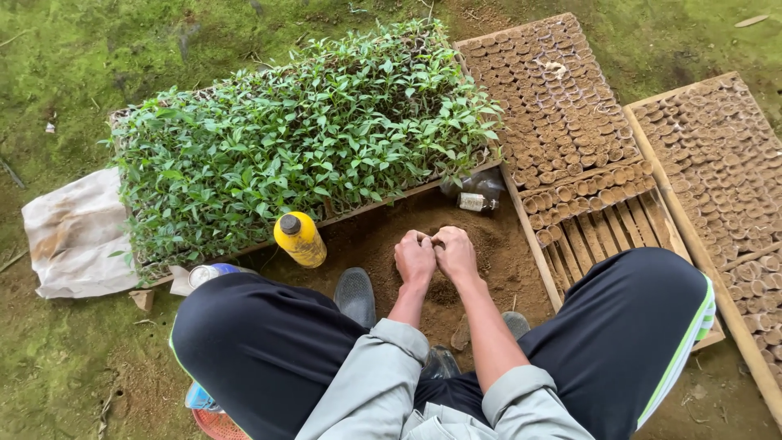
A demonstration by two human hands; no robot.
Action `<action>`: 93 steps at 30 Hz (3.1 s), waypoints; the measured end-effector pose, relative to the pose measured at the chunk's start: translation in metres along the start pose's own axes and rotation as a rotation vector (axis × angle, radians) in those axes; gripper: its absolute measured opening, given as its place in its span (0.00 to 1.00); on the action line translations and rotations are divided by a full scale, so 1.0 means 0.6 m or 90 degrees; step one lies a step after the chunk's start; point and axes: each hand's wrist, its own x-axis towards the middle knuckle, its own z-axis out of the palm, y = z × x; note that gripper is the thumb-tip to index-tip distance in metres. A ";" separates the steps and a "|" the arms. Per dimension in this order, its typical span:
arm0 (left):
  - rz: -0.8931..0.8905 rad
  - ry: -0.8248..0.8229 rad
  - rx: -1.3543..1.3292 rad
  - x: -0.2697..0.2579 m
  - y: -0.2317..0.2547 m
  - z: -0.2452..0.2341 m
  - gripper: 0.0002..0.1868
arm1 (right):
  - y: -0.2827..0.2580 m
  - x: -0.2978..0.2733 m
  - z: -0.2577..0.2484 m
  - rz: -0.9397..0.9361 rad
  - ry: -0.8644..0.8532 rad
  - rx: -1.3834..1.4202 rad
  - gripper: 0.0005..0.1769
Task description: The person sits cross-legged on the ground and fills small biodegradable pots with soil from a pile. They place the filled pots into wooden trays and occasionally handle small seedlings from a nearby tray.
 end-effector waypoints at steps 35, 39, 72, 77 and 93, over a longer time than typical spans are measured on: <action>-0.206 -0.110 -0.922 0.102 -0.099 0.074 0.17 | -0.062 -0.005 -0.053 -0.098 -0.026 0.066 0.03; -0.213 -0.122 -0.921 0.102 -0.092 0.063 0.16 | -0.072 0.007 -0.068 -0.057 -0.018 0.103 0.01; -0.268 -0.077 -0.975 0.086 -0.092 0.069 0.13 | 0.117 -0.006 0.162 -0.046 -0.011 -0.227 0.35; -0.255 -0.097 -0.981 0.085 -0.083 0.075 0.13 | 0.034 -0.051 0.113 -0.087 -0.052 -0.273 0.20; -0.258 -0.110 -0.970 0.109 -0.095 0.098 0.12 | -0.019 0.039 -0.087 0.258 0.034 0.536 0.11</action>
